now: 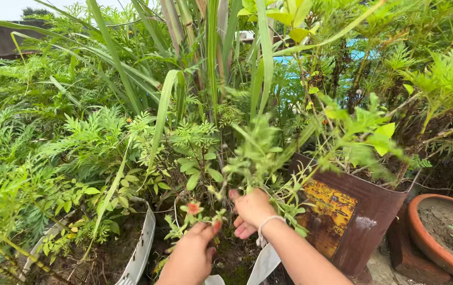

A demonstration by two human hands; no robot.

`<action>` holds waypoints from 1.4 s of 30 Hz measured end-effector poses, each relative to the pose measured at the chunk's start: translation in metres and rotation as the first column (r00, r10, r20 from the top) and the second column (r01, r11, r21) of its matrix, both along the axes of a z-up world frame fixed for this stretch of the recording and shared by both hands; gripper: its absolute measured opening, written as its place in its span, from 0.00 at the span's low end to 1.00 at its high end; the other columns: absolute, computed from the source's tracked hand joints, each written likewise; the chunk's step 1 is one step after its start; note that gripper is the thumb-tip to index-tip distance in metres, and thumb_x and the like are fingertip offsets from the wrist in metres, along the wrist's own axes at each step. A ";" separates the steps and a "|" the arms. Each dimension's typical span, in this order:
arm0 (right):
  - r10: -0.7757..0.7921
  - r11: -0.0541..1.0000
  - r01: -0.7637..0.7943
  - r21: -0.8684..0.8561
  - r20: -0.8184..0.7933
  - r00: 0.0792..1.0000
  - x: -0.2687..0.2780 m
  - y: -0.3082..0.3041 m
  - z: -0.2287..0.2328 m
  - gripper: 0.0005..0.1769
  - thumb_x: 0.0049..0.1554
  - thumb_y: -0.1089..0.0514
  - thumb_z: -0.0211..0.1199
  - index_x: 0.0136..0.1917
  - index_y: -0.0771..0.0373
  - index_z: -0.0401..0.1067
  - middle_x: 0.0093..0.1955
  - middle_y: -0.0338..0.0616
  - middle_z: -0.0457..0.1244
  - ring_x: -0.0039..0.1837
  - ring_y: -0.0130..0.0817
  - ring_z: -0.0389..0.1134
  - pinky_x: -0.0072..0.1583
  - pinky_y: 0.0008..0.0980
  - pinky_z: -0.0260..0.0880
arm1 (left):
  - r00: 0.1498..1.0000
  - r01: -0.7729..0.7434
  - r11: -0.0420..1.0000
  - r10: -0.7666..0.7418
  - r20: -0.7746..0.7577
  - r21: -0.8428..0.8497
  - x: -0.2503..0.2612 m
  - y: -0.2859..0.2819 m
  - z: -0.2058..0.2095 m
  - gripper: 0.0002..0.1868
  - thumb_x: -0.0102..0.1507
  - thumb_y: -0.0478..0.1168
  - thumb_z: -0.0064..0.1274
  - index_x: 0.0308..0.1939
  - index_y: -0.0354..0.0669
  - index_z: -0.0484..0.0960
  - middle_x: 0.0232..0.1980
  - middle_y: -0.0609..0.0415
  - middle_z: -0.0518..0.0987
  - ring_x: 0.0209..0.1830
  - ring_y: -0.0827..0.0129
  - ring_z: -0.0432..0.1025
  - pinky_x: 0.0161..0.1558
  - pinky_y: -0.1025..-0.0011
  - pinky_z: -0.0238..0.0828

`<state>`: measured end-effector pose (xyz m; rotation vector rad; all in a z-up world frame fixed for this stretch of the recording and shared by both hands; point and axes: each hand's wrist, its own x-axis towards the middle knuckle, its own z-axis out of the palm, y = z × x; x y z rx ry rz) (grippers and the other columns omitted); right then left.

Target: The person prunes various plants by hand, pinching off leaves and small stems from several different plants in containers.

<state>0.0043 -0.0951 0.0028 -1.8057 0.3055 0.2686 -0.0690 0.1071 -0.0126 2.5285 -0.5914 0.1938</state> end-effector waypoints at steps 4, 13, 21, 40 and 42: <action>0.154 0.987 -0.158 -0.006 -0.191 0.970 0.012 -0.007 -0.003 0.49 0.62 0.24 0.45 0.56 0.79 0.71 0.44 0.64 0.69 0.38 0.52 0.74 0.35 0.43 0.76 | 0.996 0.084 0.996 -0.085 0.015 0.036 -0.009 0.001 0.005 0.33 0.51 0.28 0.59 0.61 0.50 0.81 0.73 0.47 0.69 0.60 0.46 0.71 0.58 0.57 0.70; 0.256 0.943 -0.280 0.181 0.144 0.956 -0.011 -0.025 -0.029 0.24 0.53 0.44 0.68 0.59 0.56 0.79 0.52 0.36 0.74 0.52 0.25 0.74 0.55 0.36 0.72 | 0.962 0.066 0.997 -0.076 -0.262 -0.044 -0.044 -0.023 0.031 0.39 0.54 0.31 0.56 0.71 0.53 0.71 0.76 0.61 0.67 0.56 0.58 0.78 0.55 0.65 0.77; 0.333 0.937 -0.342 0.068 0.122 0.935 -0.028 -0.030 -0.028 0.11 0.55 0.54 0.71 0.51 0.57 0.82 0.43 0.34 0.73 0.44 0.23 0.72 0.45 0.31 0.67 | 0.973 0.157 0.969 -0.120 -0.195 0.190 -0.065 -0.023 0.034 0.40 0.56 0.36 0.61 0.73 0.56 0.68 0.76 0.62 0.64 0.66 0.56 0.69 0.61 0.61 0.70; 0.491 0.870 -0.493 0.031 0.060 0.869 -0.054 -0.043 0.008 0.09 0.57 0.57 0.68 0.49 0.64 0.76 0.38 0.41 0.71 0.34 0.26 0.71 0.38 0.28 0.74 | 0.991 -0.033 0.991 0.015 0.130 0.132 -0.067 -0.019 0.033 0.19 0.58 0.38 0.53 0.53 0.54 0.85 0.45 0.46 0.84 0.45 0.50 0.77 0.47 0.53 0.73; 0.500 0.866 -0.501 -0.006 0.071 0.863 -0.058 -0.042 0.004 0.09 0.57 0.56 0.69 0.49 0.63 0.77 0.37 0.40 0.70 0.31 0.24 0.67 0.36 0.28 0.72 | 0.994 -0.072 0.986 0.058 0.091 0.150 -0.070 -0.023 0.037 0.14 0.60 0.41 0.53 0.48 0.54 0.86 0.43 0.48 0.84 0.44 0.51 0.78 0.47 0.54 0.73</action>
